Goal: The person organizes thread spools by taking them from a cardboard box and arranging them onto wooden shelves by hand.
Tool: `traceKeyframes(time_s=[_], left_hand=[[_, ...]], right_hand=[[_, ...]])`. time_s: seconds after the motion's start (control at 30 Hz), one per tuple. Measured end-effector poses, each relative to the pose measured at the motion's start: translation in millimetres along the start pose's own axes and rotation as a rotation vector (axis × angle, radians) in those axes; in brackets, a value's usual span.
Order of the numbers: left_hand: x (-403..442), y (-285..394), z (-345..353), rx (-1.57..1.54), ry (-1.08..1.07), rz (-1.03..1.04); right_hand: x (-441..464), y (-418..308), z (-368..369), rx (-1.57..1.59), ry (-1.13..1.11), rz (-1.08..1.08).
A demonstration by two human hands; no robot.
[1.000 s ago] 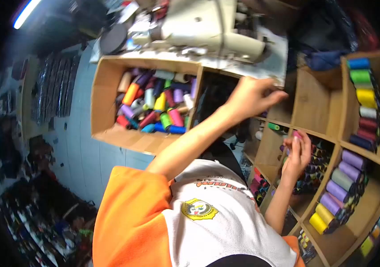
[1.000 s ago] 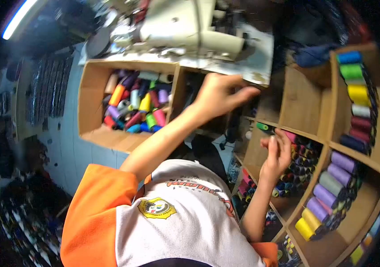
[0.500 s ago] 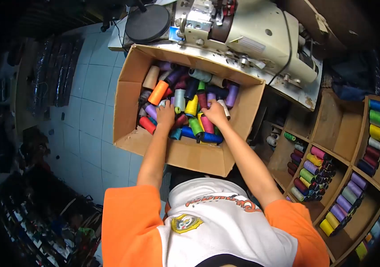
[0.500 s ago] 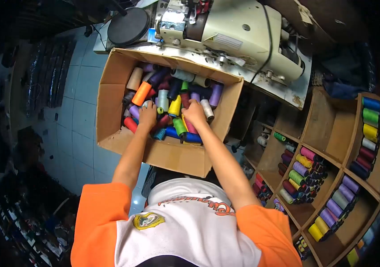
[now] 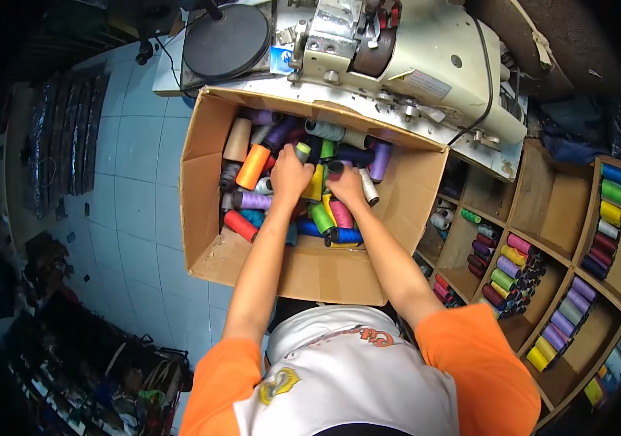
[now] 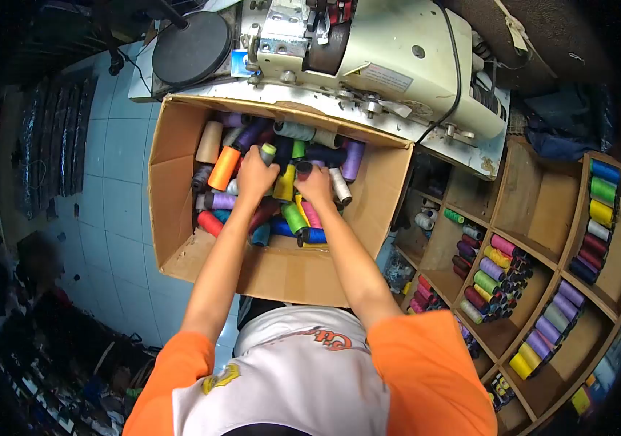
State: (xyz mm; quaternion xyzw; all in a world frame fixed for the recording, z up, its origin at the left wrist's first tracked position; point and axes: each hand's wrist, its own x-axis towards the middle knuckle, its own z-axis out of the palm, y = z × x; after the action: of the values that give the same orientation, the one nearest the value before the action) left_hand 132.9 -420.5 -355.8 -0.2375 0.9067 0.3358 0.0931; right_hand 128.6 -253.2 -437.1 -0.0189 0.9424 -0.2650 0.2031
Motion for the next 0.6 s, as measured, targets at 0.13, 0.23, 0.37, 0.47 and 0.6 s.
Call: traceKeyframes(time_s=[0.13, 0.23, 0.37, 0.47, 0.6], left_hand=[[29.7, -0.8, 37.5, 0.164, -0.19, -0.108], [31.9, 2.1, 55.0, 0.226, -0.104, -0.148], [25.0, 4.2, 44.1, 0.2, -0.149, -0.198], [-0.2, -14.3, 4.6, -0.025, -0.245, -0.23], [-40.7, -32.4, -57.0, -0.771, -0.252, -0.248]], right_hand=[[-7.4, -8.4, -49.5, -0.2, 0.11, -0.147], [5.0, -20.1, -65.3, -0.325, 0.14, -0.269], [37.8, -1.2, -27.6, -0.522, 0.245, -0.392], [54.7, 3.7, -7.4, -0.597, 0.248, -0.357], [39.7, -17.1, -31.4, -0.5, 0.227, -0.392]])
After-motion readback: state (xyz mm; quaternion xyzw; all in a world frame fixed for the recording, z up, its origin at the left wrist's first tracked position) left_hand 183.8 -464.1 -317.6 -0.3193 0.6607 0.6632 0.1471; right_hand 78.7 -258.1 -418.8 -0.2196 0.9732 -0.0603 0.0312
